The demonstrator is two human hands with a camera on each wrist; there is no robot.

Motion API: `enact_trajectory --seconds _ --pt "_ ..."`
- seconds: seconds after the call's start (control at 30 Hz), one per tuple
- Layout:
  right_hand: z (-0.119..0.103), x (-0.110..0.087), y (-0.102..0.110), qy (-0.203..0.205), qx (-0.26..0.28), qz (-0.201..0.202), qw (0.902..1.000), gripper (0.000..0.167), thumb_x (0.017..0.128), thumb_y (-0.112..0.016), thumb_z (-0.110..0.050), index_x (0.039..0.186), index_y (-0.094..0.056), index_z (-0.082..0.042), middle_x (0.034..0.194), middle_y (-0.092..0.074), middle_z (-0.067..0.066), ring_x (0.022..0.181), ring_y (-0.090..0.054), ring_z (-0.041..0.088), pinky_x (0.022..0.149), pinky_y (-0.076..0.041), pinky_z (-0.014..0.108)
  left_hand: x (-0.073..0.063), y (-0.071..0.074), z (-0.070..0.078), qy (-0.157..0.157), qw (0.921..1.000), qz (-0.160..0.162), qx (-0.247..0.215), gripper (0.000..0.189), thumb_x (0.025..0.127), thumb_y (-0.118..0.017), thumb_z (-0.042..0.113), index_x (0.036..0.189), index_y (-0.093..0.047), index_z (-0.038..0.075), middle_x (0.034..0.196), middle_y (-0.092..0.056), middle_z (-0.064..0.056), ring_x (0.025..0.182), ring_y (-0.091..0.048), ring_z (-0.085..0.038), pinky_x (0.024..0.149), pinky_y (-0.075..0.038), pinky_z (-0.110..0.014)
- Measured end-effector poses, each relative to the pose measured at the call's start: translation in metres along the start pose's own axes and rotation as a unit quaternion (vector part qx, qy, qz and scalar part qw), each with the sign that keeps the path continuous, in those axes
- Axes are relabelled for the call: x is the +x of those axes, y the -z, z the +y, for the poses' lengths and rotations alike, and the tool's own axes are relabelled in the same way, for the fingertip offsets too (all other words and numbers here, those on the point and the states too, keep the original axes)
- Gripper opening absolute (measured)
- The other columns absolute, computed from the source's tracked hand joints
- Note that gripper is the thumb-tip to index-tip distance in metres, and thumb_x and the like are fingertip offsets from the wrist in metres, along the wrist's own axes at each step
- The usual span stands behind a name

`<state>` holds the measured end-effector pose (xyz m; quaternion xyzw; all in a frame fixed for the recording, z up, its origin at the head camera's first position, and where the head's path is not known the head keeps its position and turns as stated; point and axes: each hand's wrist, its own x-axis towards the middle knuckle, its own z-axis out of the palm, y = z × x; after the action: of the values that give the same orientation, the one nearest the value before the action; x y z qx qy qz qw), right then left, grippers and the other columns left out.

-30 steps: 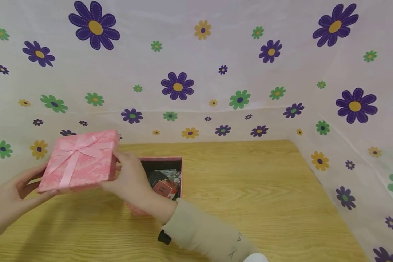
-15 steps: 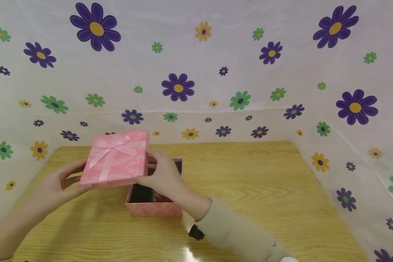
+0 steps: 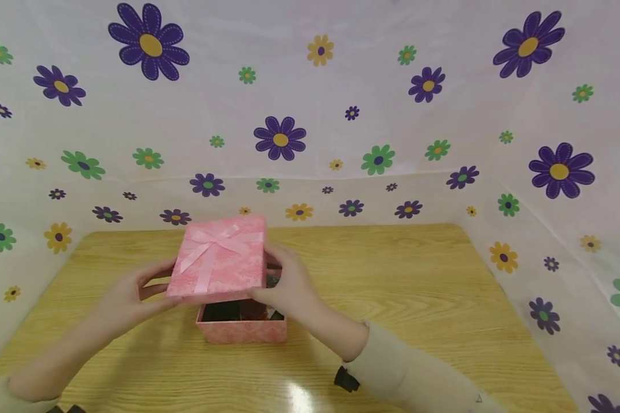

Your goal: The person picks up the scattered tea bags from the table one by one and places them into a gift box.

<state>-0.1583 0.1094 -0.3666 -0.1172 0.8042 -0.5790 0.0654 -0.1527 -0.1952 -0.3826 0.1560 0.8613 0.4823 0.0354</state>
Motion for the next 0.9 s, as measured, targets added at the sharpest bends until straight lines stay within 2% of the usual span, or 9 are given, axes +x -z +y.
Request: enact_trajectory --seconds 0.1,0.23,0.43,0.63,0.9 --pt "0.003 -0.007 0.004 -0.012 -0.008 0.009 0.9999 0.076 0.082 -0.085 0.003 0.151 -0.054 0.003 0.142 -0.06 0.023 0.13 -0.062 0.041 0.113 -0.054 0.054 0.002 -0.008 0.001 0.0 0.9999 -0.006 -0.008 0.073 0.09 -0.086 0.009 0.152 -0.05 -0.007 0.148 -0.057 -0.028 0.134 -0.059 -0.048 0.102 -0.06 -0.04" --pt "0.006 -0.017 0.007 -0.043 -0.008 0.021 0.9988 0.076 0.082 -0.086 0.003 0.151 -0.054 0.003 0.143 -0.059 0.023 0.131 -0.063 0.041 0.113 -0.054 0.054 0.002 -0.017 0.002 -0.004 0.9996 -0.015 -0.025 0.073 0.088 -0.087 0.008 0.15 -0.051 -0.01 0.147 -0.058 -0.03 0.132 -0.06 -0.048 0.101 -0.061 -0.039" --pt "0.015 -0.03 0.011 -0.075 0.031 0.023 0.9965 0.078 0.082 -0.085 0.001 0.153 -0.053 0.001 0.148 -0.057 0.021 0.132 -0.063 0.039 0.114 -0.053 0.053 0.001 -0.027 0.004 -0.005 0.9985 -0.03 -0.045 0.073 0.087 -0.086 0.002 0.148 -0.05 -0.015 0.146 -0.057 -0.033 0.131 -0.06 -0.05 0.101 -0.061 -0.038" --pt "0.022 -0.039 0.013 -0.065 0.048 0.028 0.9963 0.078 0.082 -0.084 0.004 0.153 -0.051 0.002 0.15 -0.054 0.022 0.135 -0.059 0.039 0.115 -0.053 0.049 -0.002 -0.032 0.006 -0.007 0.9984 -0.031 -0.046 0.072 0.087 -0.086 0.002 0.148 -0.051 -0.013 0.145 -0.057 -0.032 0.13 -0.061 -0.049 0.099 -0.062 -0.037" --pt "0.027 -0.047 0.012 -0.071 0.055 0.028 0.9955 0.078 0.08 -0.081 0.01 0.152 -0.051 0.005 0.152 -0.055 0.025 0.136 -0.059 0.043 0.113 -0.054 0.049 -0.007 -0.038 0.005 -0.022 0.9986 -0.032 -0.035 0.068 0.085 -0.086 -0.002 0.144 -0.055 -0.014 0.139 -0.06 -0.031 0.126 -0.064 -0.048 0.103 -0.058 -0.043"
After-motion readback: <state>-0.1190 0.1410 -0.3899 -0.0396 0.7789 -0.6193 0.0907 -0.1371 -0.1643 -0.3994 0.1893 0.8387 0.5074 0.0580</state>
